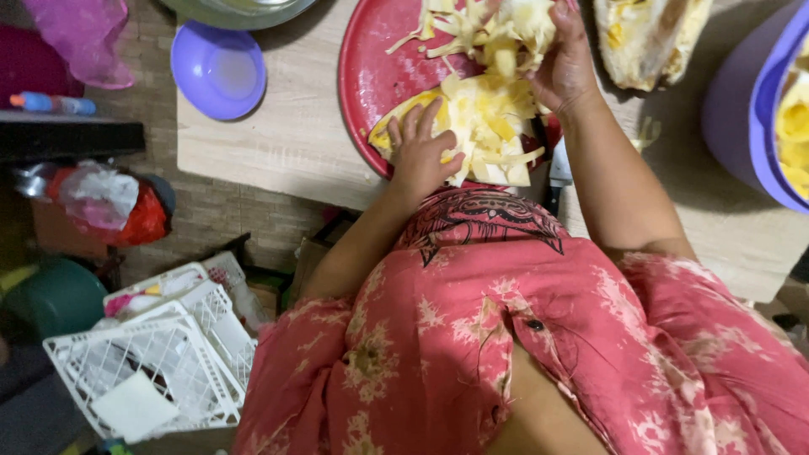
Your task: The person peels and separates jackfruit segments using a knife and hands. They remove the outer skin and fibrous parts, then place the edible yellow segments into a purple container while discarding waste onto a red tray.
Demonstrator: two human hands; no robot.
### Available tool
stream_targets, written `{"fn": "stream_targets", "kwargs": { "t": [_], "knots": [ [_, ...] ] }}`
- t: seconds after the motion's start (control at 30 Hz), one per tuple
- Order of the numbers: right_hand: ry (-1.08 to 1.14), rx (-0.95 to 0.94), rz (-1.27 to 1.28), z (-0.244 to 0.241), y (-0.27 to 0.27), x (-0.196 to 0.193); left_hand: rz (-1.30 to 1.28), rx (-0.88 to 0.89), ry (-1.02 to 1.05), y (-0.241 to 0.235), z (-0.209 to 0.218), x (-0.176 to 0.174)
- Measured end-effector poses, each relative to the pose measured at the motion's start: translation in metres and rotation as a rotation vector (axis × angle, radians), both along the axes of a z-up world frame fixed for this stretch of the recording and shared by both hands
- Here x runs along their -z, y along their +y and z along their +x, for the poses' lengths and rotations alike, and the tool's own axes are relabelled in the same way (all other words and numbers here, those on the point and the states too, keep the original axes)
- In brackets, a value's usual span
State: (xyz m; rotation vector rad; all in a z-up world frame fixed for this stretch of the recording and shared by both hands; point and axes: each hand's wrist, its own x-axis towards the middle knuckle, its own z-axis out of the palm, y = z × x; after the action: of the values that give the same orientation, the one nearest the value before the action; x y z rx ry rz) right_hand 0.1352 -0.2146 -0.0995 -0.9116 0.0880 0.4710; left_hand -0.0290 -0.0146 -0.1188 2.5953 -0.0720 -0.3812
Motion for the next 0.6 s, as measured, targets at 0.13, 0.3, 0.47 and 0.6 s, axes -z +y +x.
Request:
{"fn": "stream_targets", "kwargs": {
  "t": [0.13, 0.3, 0.47, 0.6],
  "knots": [
    [0.203, -0.222, -0.072, -0.032, -0.003, -0.061, -0.134, -0.079, 0.019, -0.005, 0.006, -0.015],
    [0.244, -0.357, 0.294, -0.081, 0.017, -0.054, -1.127, -0.201, -0.102, -0.035, 0.024, -0.032],
    [-0.341, -0.401, -0.813, -0.102, 0.009, -0.034, -1.322, -0.542, 0.223, -0.024, 0.036, -0.021],
    [-0.645, -0.072, -0.987, -0.107, -0.035, -0.004, -1.399, -0.592, 0.117, -0.022, 0.046, -0.008]
  ]
}}
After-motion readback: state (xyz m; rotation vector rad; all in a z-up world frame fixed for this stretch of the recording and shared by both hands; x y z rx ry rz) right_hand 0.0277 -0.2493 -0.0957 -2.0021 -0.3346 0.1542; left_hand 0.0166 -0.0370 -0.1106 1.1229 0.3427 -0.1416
